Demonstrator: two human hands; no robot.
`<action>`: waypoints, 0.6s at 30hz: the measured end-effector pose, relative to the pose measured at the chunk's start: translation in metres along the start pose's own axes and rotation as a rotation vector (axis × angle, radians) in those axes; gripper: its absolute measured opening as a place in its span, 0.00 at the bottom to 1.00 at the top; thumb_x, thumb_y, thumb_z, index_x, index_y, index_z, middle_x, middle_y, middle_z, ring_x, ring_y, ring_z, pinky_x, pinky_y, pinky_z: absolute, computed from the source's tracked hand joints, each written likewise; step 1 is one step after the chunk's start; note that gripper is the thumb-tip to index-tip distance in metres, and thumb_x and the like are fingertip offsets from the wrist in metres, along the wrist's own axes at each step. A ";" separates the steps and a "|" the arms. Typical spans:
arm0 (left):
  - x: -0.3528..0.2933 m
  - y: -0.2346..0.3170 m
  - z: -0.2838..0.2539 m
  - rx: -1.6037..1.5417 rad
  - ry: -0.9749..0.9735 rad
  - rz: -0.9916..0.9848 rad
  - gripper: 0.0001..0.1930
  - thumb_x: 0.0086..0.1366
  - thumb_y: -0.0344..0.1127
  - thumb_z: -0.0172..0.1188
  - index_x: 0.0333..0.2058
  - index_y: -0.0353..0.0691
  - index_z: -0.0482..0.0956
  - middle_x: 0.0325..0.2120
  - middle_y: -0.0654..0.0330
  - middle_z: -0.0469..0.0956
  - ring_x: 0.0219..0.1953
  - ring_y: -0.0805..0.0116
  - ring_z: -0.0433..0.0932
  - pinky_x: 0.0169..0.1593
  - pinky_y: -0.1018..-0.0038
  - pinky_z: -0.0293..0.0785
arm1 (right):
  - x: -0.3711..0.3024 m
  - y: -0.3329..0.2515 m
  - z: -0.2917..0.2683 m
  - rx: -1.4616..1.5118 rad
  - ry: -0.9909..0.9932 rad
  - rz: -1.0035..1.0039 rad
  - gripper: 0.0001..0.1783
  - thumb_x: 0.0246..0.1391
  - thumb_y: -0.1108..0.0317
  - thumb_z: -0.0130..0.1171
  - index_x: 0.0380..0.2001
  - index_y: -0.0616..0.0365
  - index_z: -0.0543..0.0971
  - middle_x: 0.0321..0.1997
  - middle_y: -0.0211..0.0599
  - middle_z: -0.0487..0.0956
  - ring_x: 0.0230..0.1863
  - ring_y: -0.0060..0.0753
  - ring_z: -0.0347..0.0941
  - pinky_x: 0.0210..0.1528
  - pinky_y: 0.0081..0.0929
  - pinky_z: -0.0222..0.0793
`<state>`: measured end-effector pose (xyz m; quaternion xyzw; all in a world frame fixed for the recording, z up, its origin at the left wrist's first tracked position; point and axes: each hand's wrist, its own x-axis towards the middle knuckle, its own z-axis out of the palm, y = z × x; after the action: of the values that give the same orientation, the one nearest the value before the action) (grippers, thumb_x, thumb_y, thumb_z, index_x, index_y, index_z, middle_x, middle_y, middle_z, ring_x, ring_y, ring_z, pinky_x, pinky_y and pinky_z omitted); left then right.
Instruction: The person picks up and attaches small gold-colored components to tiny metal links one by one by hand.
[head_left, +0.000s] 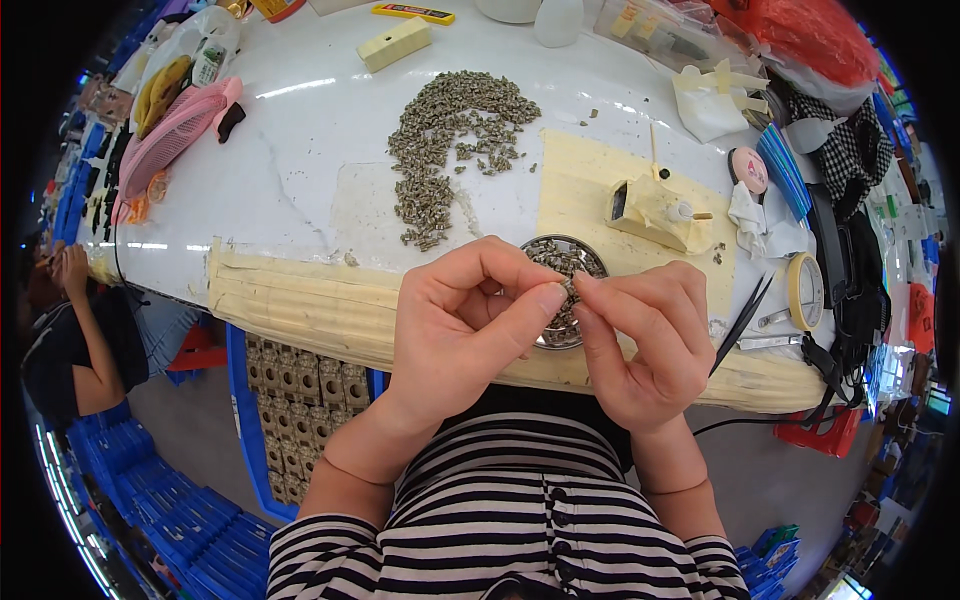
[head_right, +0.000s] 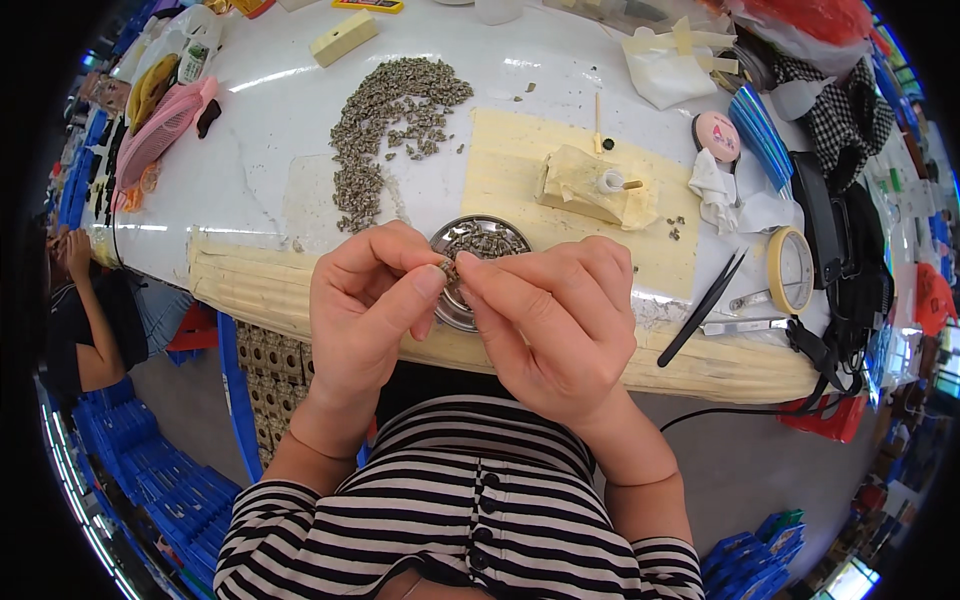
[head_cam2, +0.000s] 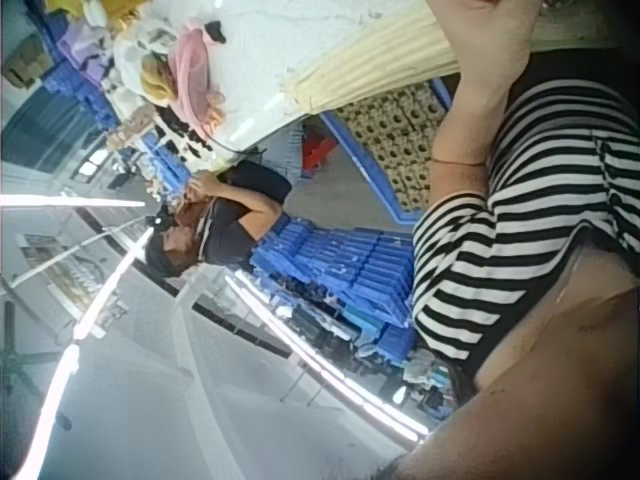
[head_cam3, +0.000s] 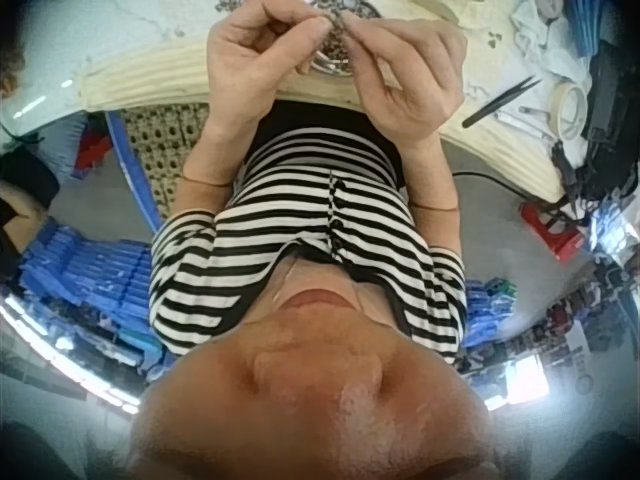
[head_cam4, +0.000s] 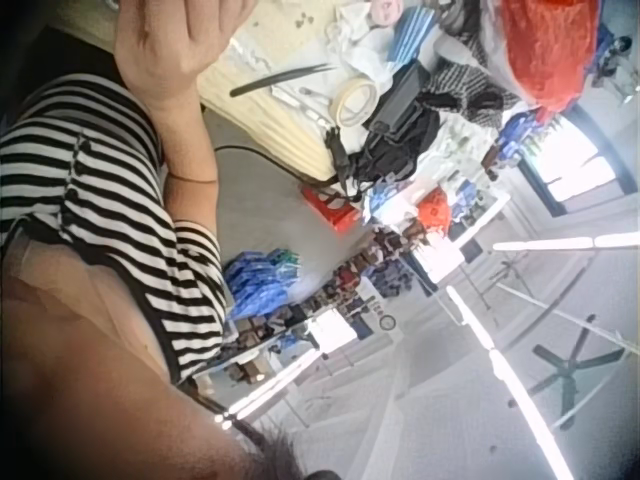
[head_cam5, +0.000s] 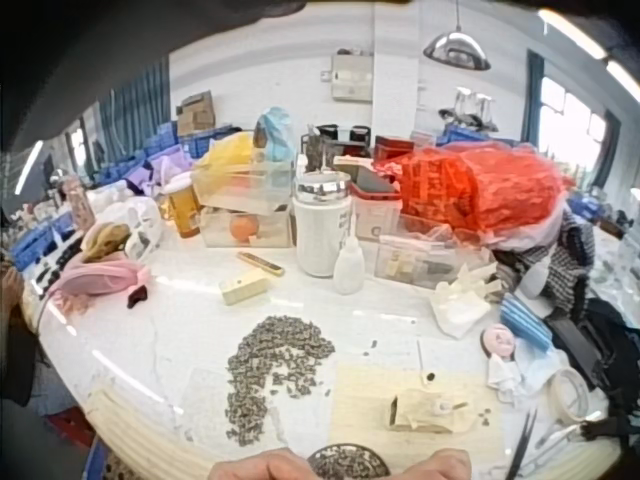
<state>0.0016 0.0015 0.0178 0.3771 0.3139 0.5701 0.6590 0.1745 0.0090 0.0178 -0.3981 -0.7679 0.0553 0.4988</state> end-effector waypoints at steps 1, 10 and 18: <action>0.000 0.000 -0.001 -0.004 -0.011 -0.012 0.03 0.66 0.23 0.62 0.37 0.32 0.80 0.30 0.64 0.80 0.27 0.86 0.75 0.29 0.88 0.70 | 0.000 0.000 0.000 -0.002 0.003 0.003 0.17 0.38 0.77 0.73 0.36 0.55 0.86 0.30 0.26 0.81 0.29 0.28 0.71 0.35 0.27 0.60; 0.000 0.000 0.002 -0.012 -0.034 -0.089 0.04 0.67 0.26 0.62 0.38 0.32 0.81 0.30 0.64 0.80 0.26 0.84 0.74 0.28 0.87 0.72 | 0.001 -0.001 -0.001 0.037 0.027 0.014 0.15 0.39 0.76 0.73 0.34 0.54 0.85 0.30 0.27 0.81 0.29 0.29 0.71 0.35 0.27 0.60; -0.003 -0.005 0.006 0.231 -0.001 0.097 0.03 0.64 0.21 0.62 0.37 0.30 0.80 0.33 0.62 0.78 0.30 0.82 0.76 0.32 0.85 0.75 | 0.001 -0.003 -0.001 0.074 0.013 0.091 0.11 0.40 0.77 0.72 0.30 0.56 0.83 0.29 0.30 0.80 0.29 0.32 0.72 0.35 0.28 0.62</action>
<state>0.0091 -0.0026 0.0168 0.4656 0.3586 0.5611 0.5829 0.1734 0.0077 0.0206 -0.4142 -0.7432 0.1039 0.5151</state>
